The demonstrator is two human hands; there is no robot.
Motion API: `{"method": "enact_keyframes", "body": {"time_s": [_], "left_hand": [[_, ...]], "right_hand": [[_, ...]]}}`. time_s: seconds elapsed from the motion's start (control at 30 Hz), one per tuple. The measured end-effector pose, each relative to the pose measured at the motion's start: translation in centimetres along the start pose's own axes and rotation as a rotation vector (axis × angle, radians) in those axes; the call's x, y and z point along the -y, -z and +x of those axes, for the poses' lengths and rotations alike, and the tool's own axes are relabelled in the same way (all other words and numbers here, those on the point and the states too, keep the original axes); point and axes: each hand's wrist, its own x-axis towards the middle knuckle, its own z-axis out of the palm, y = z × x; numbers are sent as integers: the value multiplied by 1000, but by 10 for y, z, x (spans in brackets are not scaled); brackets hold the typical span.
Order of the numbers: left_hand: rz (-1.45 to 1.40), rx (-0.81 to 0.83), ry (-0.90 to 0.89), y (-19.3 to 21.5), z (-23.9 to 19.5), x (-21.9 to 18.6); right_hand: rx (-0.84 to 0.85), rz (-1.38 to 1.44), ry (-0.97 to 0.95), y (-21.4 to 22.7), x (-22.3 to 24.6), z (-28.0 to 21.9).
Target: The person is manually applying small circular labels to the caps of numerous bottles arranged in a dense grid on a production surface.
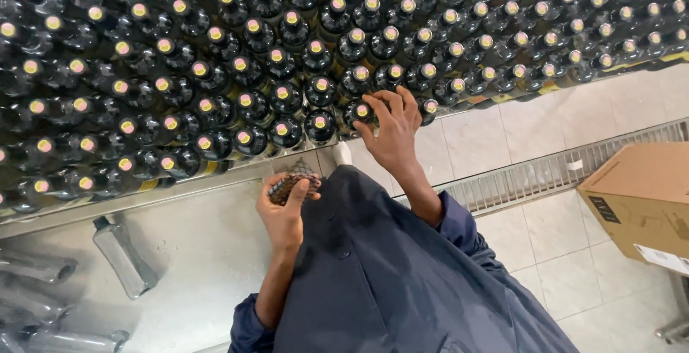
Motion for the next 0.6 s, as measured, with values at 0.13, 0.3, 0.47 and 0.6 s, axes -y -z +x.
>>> {"method": "enact_keyframes", "body": {"time_s": [0.13, 0.3, 0.47, 0.6], "left_hand": [[0, 62, 25, 0, 1, 14], [68, 52, 102, -14, -3, 31], [344, 149, 86, -22, -8, 21], [296, 196, 87, -18, -3, 29]], "right_hand": [[-24, 8, 1, 31, 27, -17], [148, 818, -159, 48, 57, -67], [199, 903, -196, 54, 61, -76], [133, 875, -125, 58, 64, -73]]}}
